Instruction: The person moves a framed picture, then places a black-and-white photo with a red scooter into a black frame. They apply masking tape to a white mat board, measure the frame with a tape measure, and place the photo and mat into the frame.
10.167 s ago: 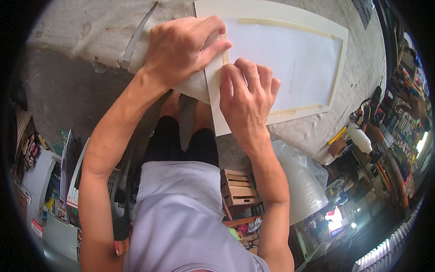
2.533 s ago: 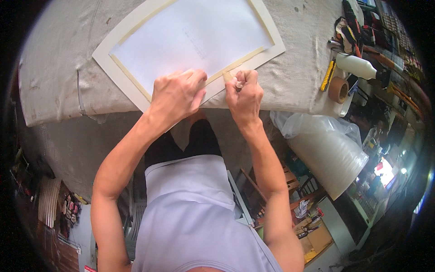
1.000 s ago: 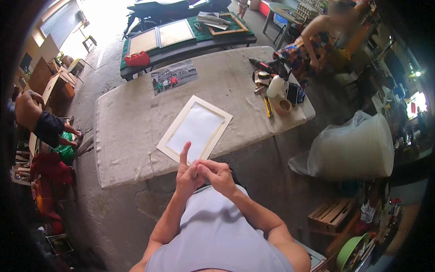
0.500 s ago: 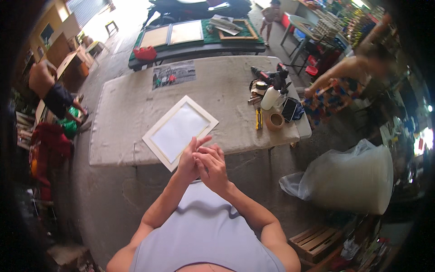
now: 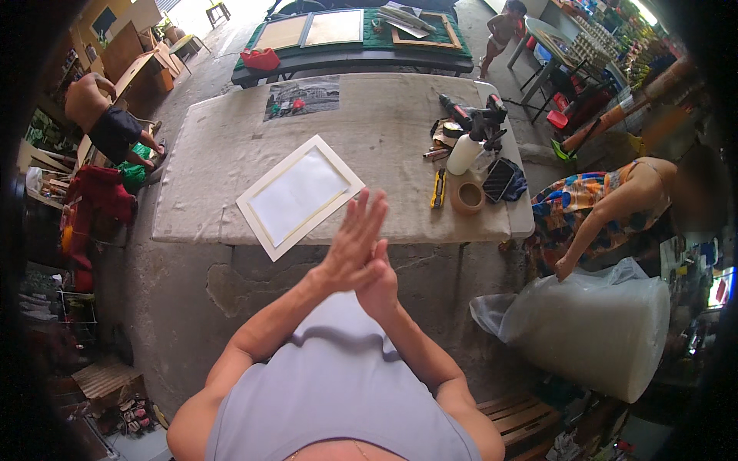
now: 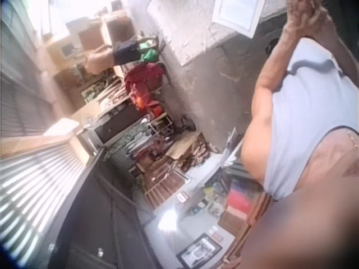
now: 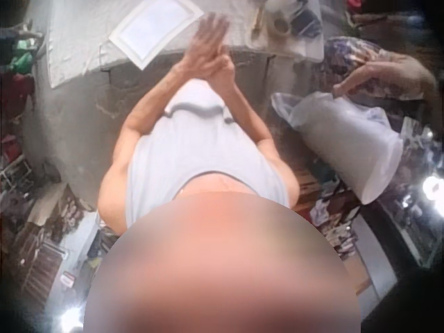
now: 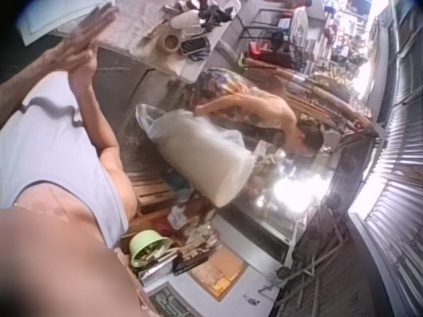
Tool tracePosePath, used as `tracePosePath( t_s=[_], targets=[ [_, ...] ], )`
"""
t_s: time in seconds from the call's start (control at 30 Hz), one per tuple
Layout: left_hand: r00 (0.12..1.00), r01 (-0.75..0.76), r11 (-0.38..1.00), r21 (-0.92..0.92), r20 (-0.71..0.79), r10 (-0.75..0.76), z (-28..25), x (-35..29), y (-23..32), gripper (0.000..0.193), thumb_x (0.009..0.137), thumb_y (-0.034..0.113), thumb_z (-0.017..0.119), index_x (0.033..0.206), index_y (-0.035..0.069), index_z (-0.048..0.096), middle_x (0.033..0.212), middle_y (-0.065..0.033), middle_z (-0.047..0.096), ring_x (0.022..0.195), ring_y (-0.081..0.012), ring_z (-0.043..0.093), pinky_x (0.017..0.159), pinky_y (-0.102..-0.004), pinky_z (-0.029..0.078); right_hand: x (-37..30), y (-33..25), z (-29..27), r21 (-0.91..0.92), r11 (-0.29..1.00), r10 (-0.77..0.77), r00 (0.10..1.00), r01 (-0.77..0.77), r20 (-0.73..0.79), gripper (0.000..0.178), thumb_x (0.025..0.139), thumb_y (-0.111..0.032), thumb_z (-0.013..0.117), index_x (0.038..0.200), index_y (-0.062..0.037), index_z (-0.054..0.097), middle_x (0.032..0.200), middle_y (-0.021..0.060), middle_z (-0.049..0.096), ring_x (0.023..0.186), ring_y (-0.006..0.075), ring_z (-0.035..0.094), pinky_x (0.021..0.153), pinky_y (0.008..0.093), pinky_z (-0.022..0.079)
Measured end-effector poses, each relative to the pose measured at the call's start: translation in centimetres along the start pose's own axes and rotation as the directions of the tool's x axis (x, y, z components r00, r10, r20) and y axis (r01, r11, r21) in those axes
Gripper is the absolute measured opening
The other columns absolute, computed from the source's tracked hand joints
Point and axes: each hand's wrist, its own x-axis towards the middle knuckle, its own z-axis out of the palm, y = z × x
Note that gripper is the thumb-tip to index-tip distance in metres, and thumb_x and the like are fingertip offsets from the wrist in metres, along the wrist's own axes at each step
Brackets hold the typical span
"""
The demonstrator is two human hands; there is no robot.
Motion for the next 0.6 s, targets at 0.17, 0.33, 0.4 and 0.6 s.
tracePosePath(
  t_s=[0.17, 0.33, 0.4, 0.6],
  targets=[
    [0.966, 0.183, 0.981, 0.07, -0.198, -0.166, 0.6, -1.0, -2.3, 0.092, 0.095, 0.068, 0.019, 0.154, 0.001, -0.003, 0.162, -0.0192, 0.0, 0.15, -0.0307, -0.007, 0.116, -0.0504, -0.012, -1.0, -0.4, 1.2, -0.445, 0.878, -0.19, 0.982, 0.176, 0.013, 0.04, 0.1, -0.011, 0.053, 0.138, 0.0001, 0.048, 0.133, 0.0112, 0.055, 0.118, 0.0168, 0.055, 0.102, 0.0332, 0.044],
    [0.844, 0.463, 0.801, -0.379, -0.09, -0.53, 5.6, -3.3, -3.6, 0.089, 0.098, 0.066, 0.015, 0.153, 0.001, -0.009, 0.162, -0.0183, 0.0, 0.15, -0.0303, -0.005, 0.116, -0.0503, -0.012, -0.1, -0.8, -2.0, -0.71, 0.652, -0.366, 0.931, 0.265, 0.011, 0.025, 0.094, 0.001, 0.06, 0.119, -0.0008, 0.065, 0.098, 0.0047, 0.067, 0.084, 0.009, 0.062, 0.074, 0.0232, 0.052],
    [0.744, 0.566, 0.616, -0.547, 0.017, -0.668, 6.5, -4.9, -5.4, 0.09, 0.097, 0.067, 0.021, 0.154, 0.002, -0.006, 0.162, -0.0197, 0.003, 0.15, -0.0318, 0.006, 0.119, -0.0471, -0.001, 0.1, -0.6, -4.2, -0.894, 0.401, -0.408, 0.913, 0.2, 0.021, 0.018, 0.094, -0.005, 0.062, 0.111, -0.0005, 0.067, 0.089, 0.0064, 0.067, 0.077, 0.0105, 0.061, 0.068, 0.0252, 0.05],
    [0.366, 0.884, 0.407, -0.228, -0.201, -0.909, 0.0, -16.7, -14.7, 0.072, 0.096, 0.05, 0.052, 0.146, 0.001, 0.035, 0.136, -0.0275, 0.049, 0.127, -0.0382, 0.049, 0.104, -0.0408, 0.04, -0.9, -0.5, -16.2, -0.956, -0.084, -0.565, 0.804, -0.28, -0.185, 0.028, 0.091, -0.026, 0.068, 0.081, 0.0009, 0.066, 0.064, 0.0152, 0.062, 0.056, 0.0263, 0.059, 0.058, 0.0374, 0.047]
  ],
)
